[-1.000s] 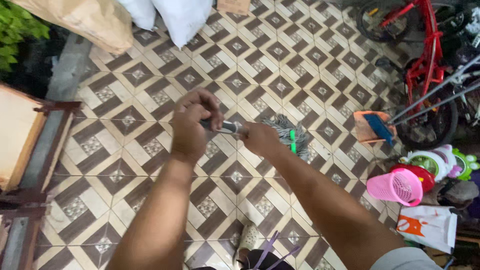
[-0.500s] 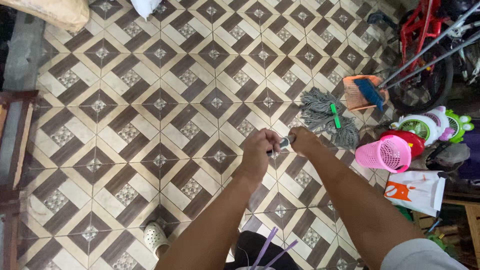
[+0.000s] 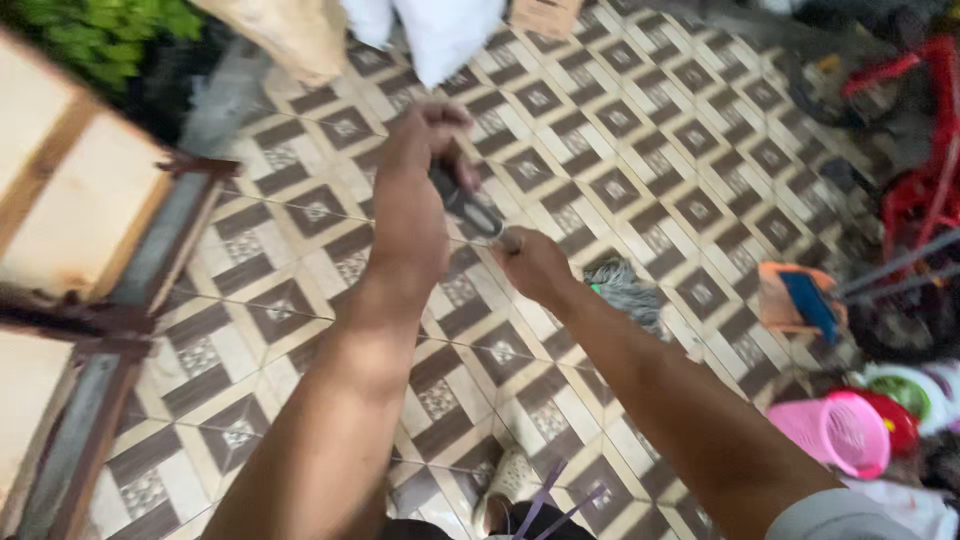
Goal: The person assembles a mop by attaching the mop head to the handle. They align the metal connector on the mop head with the handle's end and twist it to secure the connection. The person then holds the fully assembled mop upright.
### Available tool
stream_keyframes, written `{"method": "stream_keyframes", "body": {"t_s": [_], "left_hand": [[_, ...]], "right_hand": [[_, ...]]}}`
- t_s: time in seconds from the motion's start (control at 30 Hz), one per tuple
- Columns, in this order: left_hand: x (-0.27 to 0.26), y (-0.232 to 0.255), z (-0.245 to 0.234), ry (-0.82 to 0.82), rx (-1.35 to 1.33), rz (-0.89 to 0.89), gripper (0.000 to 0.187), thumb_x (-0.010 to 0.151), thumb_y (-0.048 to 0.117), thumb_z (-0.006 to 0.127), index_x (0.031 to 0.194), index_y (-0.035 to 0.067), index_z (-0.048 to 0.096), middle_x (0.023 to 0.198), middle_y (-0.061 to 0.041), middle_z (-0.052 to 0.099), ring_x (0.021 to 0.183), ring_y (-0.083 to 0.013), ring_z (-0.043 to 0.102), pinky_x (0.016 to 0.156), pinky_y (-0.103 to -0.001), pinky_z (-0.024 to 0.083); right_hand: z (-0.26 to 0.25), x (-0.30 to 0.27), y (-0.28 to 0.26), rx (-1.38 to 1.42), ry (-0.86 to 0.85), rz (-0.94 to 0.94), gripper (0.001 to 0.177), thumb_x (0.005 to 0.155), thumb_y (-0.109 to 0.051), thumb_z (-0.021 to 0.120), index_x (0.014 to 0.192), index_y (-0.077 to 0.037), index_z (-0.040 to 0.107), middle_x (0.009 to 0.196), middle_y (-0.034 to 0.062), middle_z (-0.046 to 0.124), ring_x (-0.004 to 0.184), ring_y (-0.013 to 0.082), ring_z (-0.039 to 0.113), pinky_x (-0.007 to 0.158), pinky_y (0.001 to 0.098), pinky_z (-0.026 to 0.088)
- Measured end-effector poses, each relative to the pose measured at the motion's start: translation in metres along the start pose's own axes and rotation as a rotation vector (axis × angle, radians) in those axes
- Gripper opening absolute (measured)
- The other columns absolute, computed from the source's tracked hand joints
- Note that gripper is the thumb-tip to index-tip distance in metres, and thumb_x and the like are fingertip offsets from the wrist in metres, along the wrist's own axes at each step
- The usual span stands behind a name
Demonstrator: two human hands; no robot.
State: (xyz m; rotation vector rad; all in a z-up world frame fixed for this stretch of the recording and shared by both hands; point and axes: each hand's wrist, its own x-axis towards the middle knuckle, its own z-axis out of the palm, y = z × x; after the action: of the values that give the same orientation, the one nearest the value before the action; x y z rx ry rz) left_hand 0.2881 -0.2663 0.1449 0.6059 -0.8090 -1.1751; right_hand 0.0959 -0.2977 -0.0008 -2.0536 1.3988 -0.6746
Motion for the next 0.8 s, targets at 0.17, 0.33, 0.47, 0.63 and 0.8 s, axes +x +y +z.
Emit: {"method": "stream_keyframes", "body": {"t_s": [0.17,0.33,0.47,0.63,0.8], "left_hand": [[0.041,0.103,-0.034,-0.075,0.135,0.246,0.024,0.103,0.025,0.052,0.117,0.008,0.060,0.085,-0.003,0.059,0.081,-0.0130,0.056,0.077,-0.032,0.046],[0.084,0.108,-0.027,-0.279,0.191,0.367,0.025,0.109,0.031,0.063,0.115,0.007,0.065,0.087,0.002,0.047,0.080,-0.0112,0.042,0.076,-0.035,0.042],[0.119,0.065,0.021,-0.647,0.064,0.512,0.023,0.113,0.028,0.064,0.107,0.006,0.060,0.080,-0.004,0.042,0.069,-0.0137,0.038,0.067,-0.037,0.037],[0.091,-0.006,0.039,-0.647,0.249,0.445,0.057,0.119,0.030,0.048,0.168,0.019,0.021,0.171,-0.013,0.029,0.152,-0.0265,0.040,0.121,-0.042,0.043],[0.023,-0.083,0.018,-0.406,0.251,-0.205,0.078,0.094,0.019,0.050,0.169,0.014,0.028,0.155,-0.023,0.055,0.142,-0.0432,0.056,0.114,-0.048,0.050]], "right_hand": [[0.033,0.067,-0.128,0.211,-0.118,0.357,0.035,0.108,-0.038,0.061,0.091,-0.009,0.072,0.072,0.0100,0.064,0.059,0.0189,0.055,0.052,0.0380,0.044],[0.050,0.102,-0.149,0.477,-0.001,0.199,0.021,0.103,-0.020,0.057,0.103,-0.006,0.073,0.088,0.0046,0.074,0.075,0.0116,0.068,0.062,0.0318,0.059],[0.033,0.096,-0.132,0.830,0.052,-0.007,0.024,0.104,-0.011,0.059,0.124,0.000,0.062,0.113,0.0111,0.068,0.100,0.0175,0.066,0.079,0.0372,0.058],[0.003,0.074,-0.100,0.959,0.178,-0.109,0.033,0.110,-0.016,0.061,0.135,0.003,0.053,0.127,0.0177,0.062,0.113,0.0255,0.063,0.091,0.0430,0.059],[-0.064,0.025,-0.071,0.921,0.299,0.295,0.045,0.090,-0.018,0.062,0.132,-0.010,0.047,0.124,0.0065,0.059,0.108,0.0195,0.063,0.081,0.0427,0.060]]}}
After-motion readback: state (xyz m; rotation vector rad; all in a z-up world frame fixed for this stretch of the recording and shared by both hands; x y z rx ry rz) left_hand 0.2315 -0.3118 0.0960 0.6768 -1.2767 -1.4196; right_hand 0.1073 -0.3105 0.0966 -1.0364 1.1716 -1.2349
